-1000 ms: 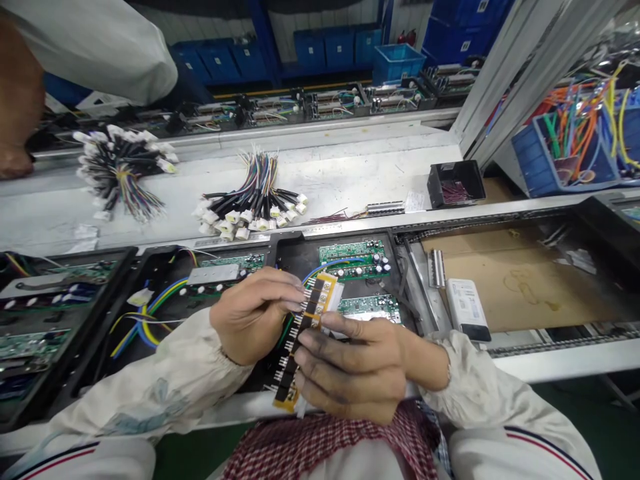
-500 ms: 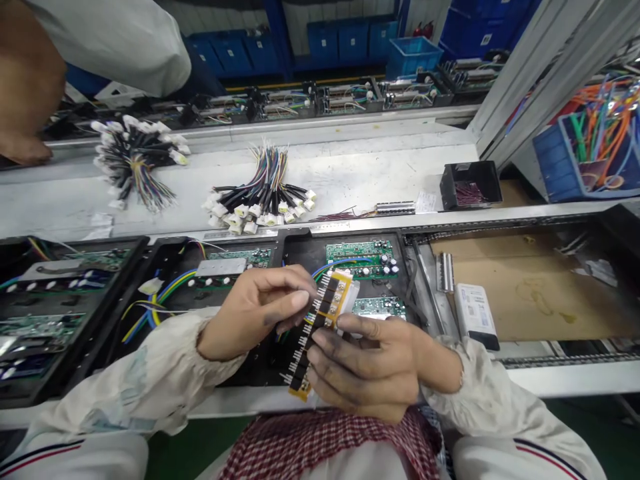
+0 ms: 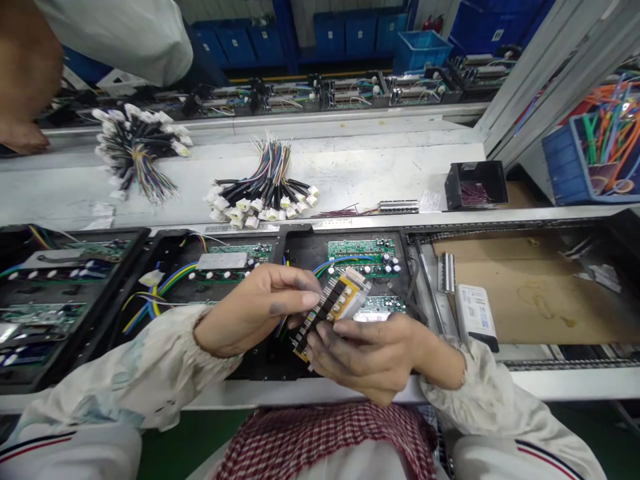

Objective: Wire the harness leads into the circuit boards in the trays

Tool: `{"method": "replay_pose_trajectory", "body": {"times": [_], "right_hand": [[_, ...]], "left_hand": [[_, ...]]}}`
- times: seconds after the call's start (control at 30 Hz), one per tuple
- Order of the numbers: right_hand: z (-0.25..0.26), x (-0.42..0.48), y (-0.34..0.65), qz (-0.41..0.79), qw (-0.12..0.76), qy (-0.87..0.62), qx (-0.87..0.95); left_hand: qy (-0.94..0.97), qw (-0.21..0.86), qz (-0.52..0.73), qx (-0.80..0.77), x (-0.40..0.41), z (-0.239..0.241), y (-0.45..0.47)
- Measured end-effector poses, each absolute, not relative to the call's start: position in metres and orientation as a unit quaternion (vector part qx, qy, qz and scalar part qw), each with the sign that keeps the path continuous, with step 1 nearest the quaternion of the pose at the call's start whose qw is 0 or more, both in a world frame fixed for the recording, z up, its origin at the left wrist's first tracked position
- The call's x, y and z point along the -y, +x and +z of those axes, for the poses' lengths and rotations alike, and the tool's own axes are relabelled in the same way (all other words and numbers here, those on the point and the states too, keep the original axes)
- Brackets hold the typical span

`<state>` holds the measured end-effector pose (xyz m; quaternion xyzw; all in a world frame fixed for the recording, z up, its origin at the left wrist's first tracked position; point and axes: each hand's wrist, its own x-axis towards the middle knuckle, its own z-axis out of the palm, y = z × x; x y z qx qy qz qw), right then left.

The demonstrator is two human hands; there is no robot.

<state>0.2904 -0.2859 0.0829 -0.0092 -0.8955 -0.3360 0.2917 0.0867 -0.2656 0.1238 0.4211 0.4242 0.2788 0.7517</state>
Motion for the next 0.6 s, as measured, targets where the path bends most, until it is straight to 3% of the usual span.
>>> {"method": "replay_pose_trajectory", "body": {"times": [0.3,0.6], "right_hand": [[0.08,0.279,0.292,-0.402,0.248,0.039,0.881],[0.084,0.273,0.293,-0.369,0.239,0.045,0.897]], "left_hand": [[0.419,0.753,0.279,-0.424,0.265,0.122,0.09],[0.382,0.753,0.286,-0.454,0.26,0.117,0.094]]}}
